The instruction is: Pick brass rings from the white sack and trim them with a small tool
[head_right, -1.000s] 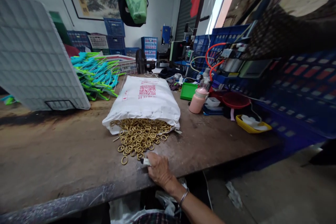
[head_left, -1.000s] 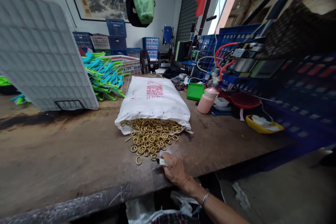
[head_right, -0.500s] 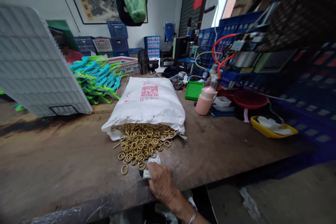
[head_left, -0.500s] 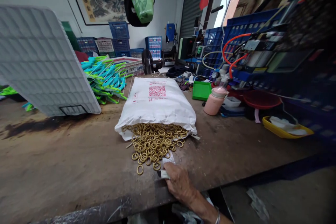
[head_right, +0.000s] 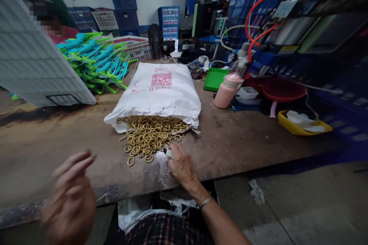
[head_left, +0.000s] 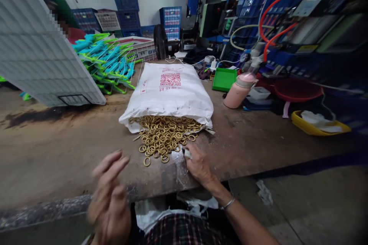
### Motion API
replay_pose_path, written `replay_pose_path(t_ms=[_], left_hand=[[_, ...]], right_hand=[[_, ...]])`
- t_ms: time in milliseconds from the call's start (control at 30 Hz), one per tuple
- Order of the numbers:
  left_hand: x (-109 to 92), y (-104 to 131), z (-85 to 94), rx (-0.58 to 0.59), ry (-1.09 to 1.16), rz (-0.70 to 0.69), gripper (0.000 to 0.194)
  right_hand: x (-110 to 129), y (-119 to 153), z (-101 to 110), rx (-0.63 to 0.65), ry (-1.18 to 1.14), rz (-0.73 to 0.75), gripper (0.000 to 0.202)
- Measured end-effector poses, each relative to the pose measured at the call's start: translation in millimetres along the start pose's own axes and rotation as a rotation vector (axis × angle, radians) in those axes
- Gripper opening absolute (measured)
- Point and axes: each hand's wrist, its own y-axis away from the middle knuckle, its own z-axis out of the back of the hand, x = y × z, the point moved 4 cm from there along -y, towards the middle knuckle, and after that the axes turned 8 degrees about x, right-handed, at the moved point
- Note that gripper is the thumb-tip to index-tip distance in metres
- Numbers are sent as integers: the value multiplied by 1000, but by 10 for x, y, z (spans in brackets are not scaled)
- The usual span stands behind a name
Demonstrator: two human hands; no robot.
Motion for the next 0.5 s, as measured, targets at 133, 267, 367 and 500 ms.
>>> replay_pose_path(t_ms=[133, 267, 367, 500], left_hand=[[697, 36, -423, 112, -103, 145, 31], [1115, 40, -763, 150, -124, 218, 37], [1130, -44, -981, 201, -181, 199, 41], [1077, -126, -1191, 290, -343, 236, 45]], right_hand=[[-186, -176, 137, 28, 166, -140, 27], [-115, -342, 78, 55, 268, -173, 33], [-1, -439, -22, 63, 307, -168, 36], [106, -528, -106, 113, 363, -155, 37]])
